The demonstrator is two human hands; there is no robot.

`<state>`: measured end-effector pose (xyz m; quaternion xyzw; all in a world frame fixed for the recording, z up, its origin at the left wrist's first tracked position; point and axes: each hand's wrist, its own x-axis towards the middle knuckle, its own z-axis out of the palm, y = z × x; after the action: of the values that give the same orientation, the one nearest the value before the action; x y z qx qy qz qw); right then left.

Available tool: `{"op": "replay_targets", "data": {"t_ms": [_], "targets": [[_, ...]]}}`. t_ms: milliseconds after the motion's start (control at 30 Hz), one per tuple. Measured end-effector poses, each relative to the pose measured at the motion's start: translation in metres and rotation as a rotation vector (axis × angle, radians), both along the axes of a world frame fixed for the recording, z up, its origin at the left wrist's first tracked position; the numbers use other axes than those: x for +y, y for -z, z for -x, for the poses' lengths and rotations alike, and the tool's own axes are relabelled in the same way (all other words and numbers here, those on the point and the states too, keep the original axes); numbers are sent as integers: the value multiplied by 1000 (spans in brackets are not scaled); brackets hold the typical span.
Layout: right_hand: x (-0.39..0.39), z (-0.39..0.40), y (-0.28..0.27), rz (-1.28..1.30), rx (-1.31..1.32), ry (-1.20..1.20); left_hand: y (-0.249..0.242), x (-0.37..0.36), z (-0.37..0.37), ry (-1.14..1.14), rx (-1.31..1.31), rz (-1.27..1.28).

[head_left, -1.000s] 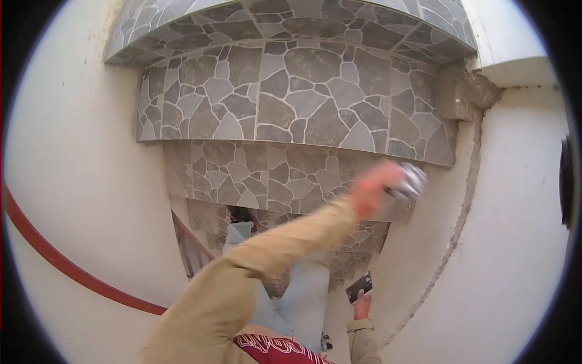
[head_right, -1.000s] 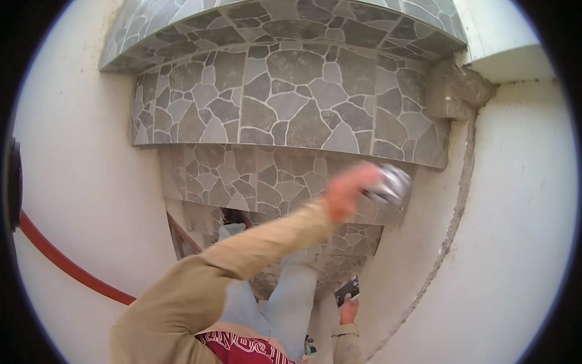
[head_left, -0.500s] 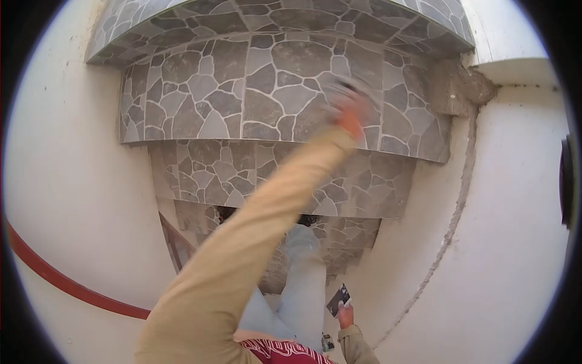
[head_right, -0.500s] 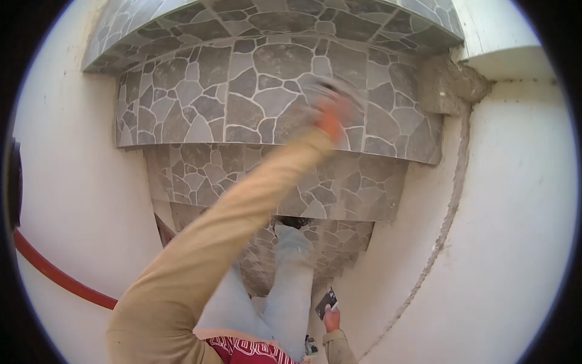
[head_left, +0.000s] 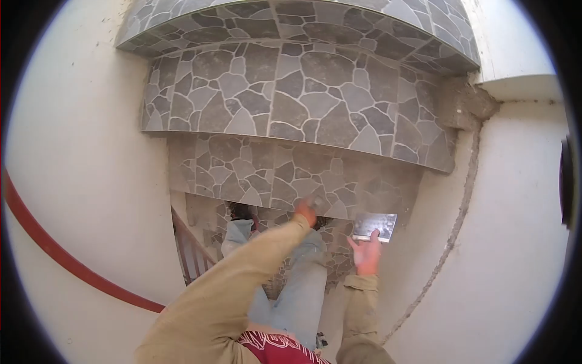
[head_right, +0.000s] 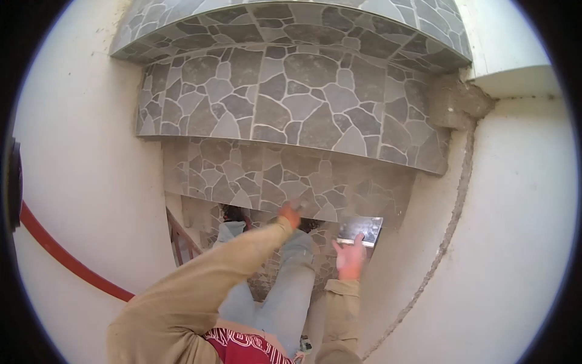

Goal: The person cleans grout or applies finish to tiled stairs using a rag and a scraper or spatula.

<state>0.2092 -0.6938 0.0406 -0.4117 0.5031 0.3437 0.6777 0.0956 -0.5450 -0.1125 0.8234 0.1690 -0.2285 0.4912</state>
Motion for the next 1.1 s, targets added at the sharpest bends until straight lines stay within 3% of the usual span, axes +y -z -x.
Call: {"op": "replay_targets", "data": {"t_ms": [67,100,133,200,233,267,300,333,367,433,467,500,567,667,700,733,767,800,900,933,967,1000,1067,1100], "targets": [[6,18,43,750,-392,-551,-50,27,-11,-234,-221,-10],[4,33,76,855,-385,-617,-75,44,-12,-335,-333,-21],[26,42,67,834,-386,-615,-88,61,-8,-442,-447,-36],[84,60,26,152,-366,-661,-64,47,25,-455,-464,-72],[96,77,36,259,-218,-566,-56,42,31,-465,-489,-79],[99,79,20,253,-236,-580,-68,67,36,-579,-175,43],[102,74,-6,98,-262,-429,-80,105,45,-675,133,172],[102,68,-18,-60,-280,-285,-83,137,55,-694,18,279],[92,68,-14,-62,-283,-294,-100,167,64,-704,-79,386],[65,84,-2,-25,-302,-517,-159,227,63,-695,-280,7],[49,111,13,-22,-281,-511,-186,254,51,-784,-348,-136],[43,132,34,115,-277,-695,-201,285,37,-863,-463,-220],[38,169,66,255,-237,-934,-175,353,25,-792,-609,-571],[38,239,81,268,-175,-1166,-108,411,0,-798,-620,-697],[38,254,82,273,-172,-1153,-91,419,-6,-582,-349,-795],[37,266,84,305,-217,-1371,-75,426,-12,-359,-79,-877],[36,270,86,335,-259,-1588,-70,431,-23,-371,-15,-962],[34,267,89,340,-247,-1573,-60,442,-35,-354,-19,-955],[22,259,94,137,10,-1385,-18,498,-70,-684,-228,-1007],[17,252,94,114,77,-1133,-1,518,-88,-787,-312,-992],[12,245,95,91,141,-881,-4,524,-112,-695,-294,-1021],[10,239,95,86,150,-876,-16,526,-138,-600,-274,-1049],[4,229,92,71,189,-594,-46,495,-213,-670,-137,-864],[4,223,90,64,193,-586,-46,471,-254,-644,-59,-966]]}}
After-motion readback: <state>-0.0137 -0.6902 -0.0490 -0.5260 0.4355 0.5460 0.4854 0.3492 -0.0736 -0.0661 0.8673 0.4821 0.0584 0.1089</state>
